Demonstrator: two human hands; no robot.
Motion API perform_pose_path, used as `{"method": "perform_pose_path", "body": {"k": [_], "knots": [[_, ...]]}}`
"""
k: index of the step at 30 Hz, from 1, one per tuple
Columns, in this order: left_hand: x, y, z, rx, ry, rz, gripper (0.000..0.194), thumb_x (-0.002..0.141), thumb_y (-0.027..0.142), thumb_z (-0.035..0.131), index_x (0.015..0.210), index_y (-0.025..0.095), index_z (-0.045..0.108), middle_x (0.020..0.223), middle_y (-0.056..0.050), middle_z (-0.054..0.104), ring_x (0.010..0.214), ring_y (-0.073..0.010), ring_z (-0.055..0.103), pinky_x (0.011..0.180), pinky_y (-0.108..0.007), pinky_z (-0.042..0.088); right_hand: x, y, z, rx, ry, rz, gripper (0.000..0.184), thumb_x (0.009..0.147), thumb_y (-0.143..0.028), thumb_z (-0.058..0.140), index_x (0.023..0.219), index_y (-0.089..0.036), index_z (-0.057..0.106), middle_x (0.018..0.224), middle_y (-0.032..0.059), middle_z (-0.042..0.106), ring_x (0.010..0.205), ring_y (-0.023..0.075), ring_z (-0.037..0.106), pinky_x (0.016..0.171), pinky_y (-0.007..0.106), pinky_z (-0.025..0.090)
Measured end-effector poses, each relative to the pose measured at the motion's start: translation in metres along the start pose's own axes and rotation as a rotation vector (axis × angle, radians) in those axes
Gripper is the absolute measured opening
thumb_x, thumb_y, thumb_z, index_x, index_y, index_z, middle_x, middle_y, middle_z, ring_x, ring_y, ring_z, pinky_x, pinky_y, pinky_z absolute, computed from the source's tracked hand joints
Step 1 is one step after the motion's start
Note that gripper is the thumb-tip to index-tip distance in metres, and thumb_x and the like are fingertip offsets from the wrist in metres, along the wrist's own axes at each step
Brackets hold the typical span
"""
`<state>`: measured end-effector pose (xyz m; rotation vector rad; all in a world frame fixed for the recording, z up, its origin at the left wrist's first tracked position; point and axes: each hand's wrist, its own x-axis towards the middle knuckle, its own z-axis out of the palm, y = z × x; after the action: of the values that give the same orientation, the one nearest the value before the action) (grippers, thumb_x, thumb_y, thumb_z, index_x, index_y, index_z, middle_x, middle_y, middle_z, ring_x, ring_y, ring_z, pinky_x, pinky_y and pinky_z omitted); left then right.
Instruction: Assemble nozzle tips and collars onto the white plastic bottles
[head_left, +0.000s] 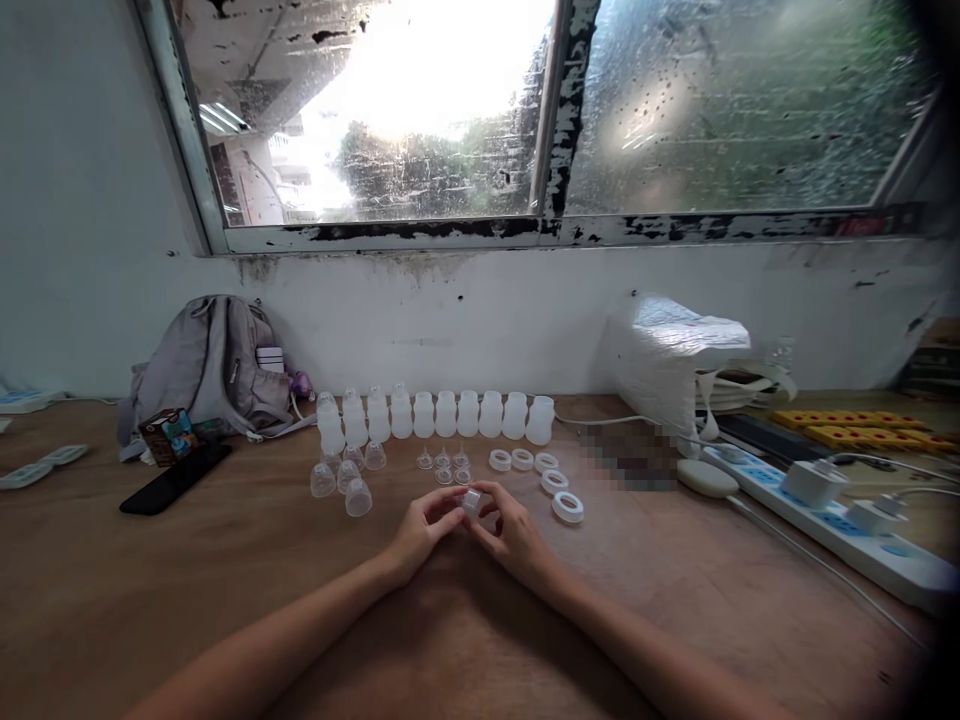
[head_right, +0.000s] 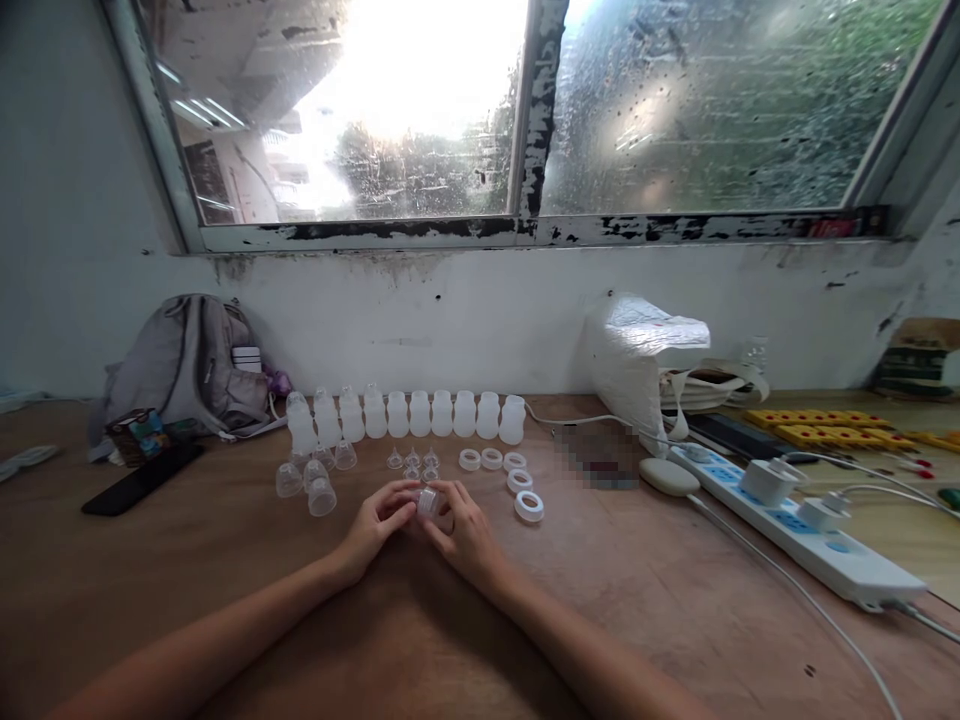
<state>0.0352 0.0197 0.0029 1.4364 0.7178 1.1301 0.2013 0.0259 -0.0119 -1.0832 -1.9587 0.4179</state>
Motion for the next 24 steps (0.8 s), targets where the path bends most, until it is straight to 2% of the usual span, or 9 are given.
{"method": "perform_pose_path", "body": {"k": [2, 4, 10, 13, 16, 19, 21, 24], "knots": [[0.001, -0.004, -0.001, 0.025, 0.12, -0.005, 0.037, 0.074, 0.03, 0.059, 0.108, 0.018, 0.05, 0.096, -0.007, 0.063, 0.092, -0.0193, 0.057, 0.083, -0.034, 0.043, 0.0, -0.001, -0.001, -0.003, -0.009, -0.042, 0.034, 0.075, -0.023, 0.053, 0.107, -0.02, 0.045, 0.093, 0.0062, 0.054, 0.072, 0.0151, 0.055, 0.061, 0.026, 0.047], [0.002, -0.007, -0.003, 0.025, 0.164, -0.011, 0.042, 0.071, 0.031, 0.061, 0.109, 0.019, 0.047, 0.091, -0.006, 0.063, 0.086, -0.0179, 0.058, 0.077, -0.031, 0.045, 0.0, -0.002, -0.002, 0.003, -0.036, -0.081, 0.036, 0.076, -0.024, 0.053, 0.11, -0.02, 0.045, 0.091, 0.0062, 0.054, 0.073, 0.0155, 0.054, 0.061, 0.026, 0.047], [0.007, -0.007, -0.007, 0.16, 0.13, 0.007, 0.025, 0.069, 0.033, 0.062, 0.084, 0.013, 0.06, 0.085, -0.007, 0.064, 0.082, -0.0184, 0.058, 0.074, -0.028, 0.044, -0.002, -0.002, -0.001, -0.004, -0.059, -0.107, 0.036, 0.075, -0.025, 0.054, 0.11, -0.019, 0.046, 0.089, 0.0062, 0.055, 0.076, 0.0166, 0.054, 0.061, 0.026, 0.047], [0.008, -0.006, -0.009, 0.243, 0.12, 0.05, 0.023, 0.071, 0.033, 0.06, 0.083, 0.013, 0.061, 0.083, -0.006, 0.064, 0.079, -0.0177, 0.058, 0.072, -0.027, 0.044, -0.002, -0.001, 0.0, 0.001, -0.05, -0.114, 0.036, 0.075, -0.025, 0.055, 0.109, -0.019, 0.046, 0.089, 0.0062, 0.056, 0.075, 0.0165, 0.054, 0.061, 0.026, 0.047], [0.013, 0.0, -0.013, 0.407, 0.059, 0.103, 0.023, 0.075, 0.033, 0.055, 0.086, 0.014, 0.062, 0.081, -0.005, 0.064, 0.076, -0.0165, 0.058, 0.07, -0.026, 0.045, 0.0, 0.001, 0.0, 0.007, -0.029, -0.102, 0.035, 0.075, -0.025, 0.054, 0.109, -0.019, 0.046, 0.089, 0.0062, 0.056, 0.072, 0.0157, 0.055, 0.059, 0.026, 0.047], [0.03, 0.012, -0.022, 0.627, 0.001, 0.115, 0.029, 0.083, 0.034, 0.042, 0.092, 0.016, 0.062, 0.082, -0.005, 0.064, 0.075, -0.0155, 0.058, 0.067, -0.024, 0.045, 0.001, 0.006, -0.003, 0.021, 0.0, -0.061, 0.036, 0.075, -0.025, 0.054, 0.109, -0.018, 0.046, 0.087, 0.0061, 0.056, 0.069, 0.0149, 0.055, 0.057, 0.025, 0.048], [0.051, 0.022, -0.033, 0.788, 0.04, 0.072, 0.032, 0.086, 0.033, 0.034, 0.102, 0.016, 0.057, 0.087, -0.005, 0.064, 0.073, -0.0139, 0.06, 0.064, -0.022, 0.045, 0.002, 0.009, -0.005, 0.029, 0.026, -0.03, 0.036, 0.075, -0.025, 0.053, 0.108, -0.017, 0.046, 0.087, 0.0061, 0.057, 0.069, 0.0149, 0.056, 0.057, 0.026, 0.048], [0.088, 0.032, -0.053, 0.958, 0.12, -0.042, 0.037, 0.087, 0.028, 0.032, 0.121, 0.016, 0.04, 0.089, -0.005, 0.064, 0.059, -0.011, 0.061, 0.054, -0.02, 0.045, 0.003, 0.011, -0.007, 0.04, 0.056, -0.002, 0.035, 0.075, -0.027, 0.054, 0.108, -0.017, 0.047, 0.085, 0.0061, 0.057, 0.068, 0.0152, 0.056, 0.057, 0.026, 0.049]]}}
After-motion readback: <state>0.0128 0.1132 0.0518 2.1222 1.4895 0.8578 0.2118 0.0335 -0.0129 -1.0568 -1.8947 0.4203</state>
